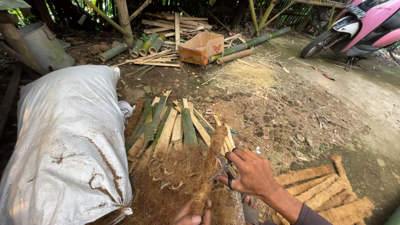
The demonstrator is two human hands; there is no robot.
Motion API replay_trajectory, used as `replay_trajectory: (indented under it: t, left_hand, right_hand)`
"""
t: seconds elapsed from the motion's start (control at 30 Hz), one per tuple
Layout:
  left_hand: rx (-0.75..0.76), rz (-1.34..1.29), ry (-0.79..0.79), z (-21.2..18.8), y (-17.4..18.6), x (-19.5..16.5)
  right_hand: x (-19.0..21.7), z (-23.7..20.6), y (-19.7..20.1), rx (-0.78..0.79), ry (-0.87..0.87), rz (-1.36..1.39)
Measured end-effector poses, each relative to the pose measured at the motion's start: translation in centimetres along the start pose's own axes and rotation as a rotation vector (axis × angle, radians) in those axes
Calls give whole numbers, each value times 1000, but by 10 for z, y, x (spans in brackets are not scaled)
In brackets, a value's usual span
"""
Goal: The person cuts a strip of coconut fiber with shears, then wraps the fiber around a bamboo stick using a spool of twine. The person repeatedly wraps and secures the fiber along the stick's length.
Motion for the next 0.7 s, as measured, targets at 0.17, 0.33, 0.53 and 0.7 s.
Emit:
replay_trajectory:
  t: [0.17, 0.33, 0.53, 0.7]
  left_hand:
    - [-327, -104, 153, 6, -4, 4]
    - [-401, -775, 247, 22, 0, 14]
    - [-108, -63, 64, 3, 5, 9]
    - [-89, 105, 5, 7, -24, -22]
  right_hand:
    - [3, 5, 4, 16, -103, 11]
    - [0, -2, 4, -78, -33, -29]
    - [-24, -11, -16, 5, -60, -110]
    - [-33, -8, -17, 55, -87, -96]
Point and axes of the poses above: each hand's wrist, its own z-axis towards the middle knuckle, its own y-axis out of the back of the hand, x = y × z, the point moved 3 cm from there along z, towards the middle knuckle, and after that the axes turned 14 degrees about z, right-handed, at the moved point
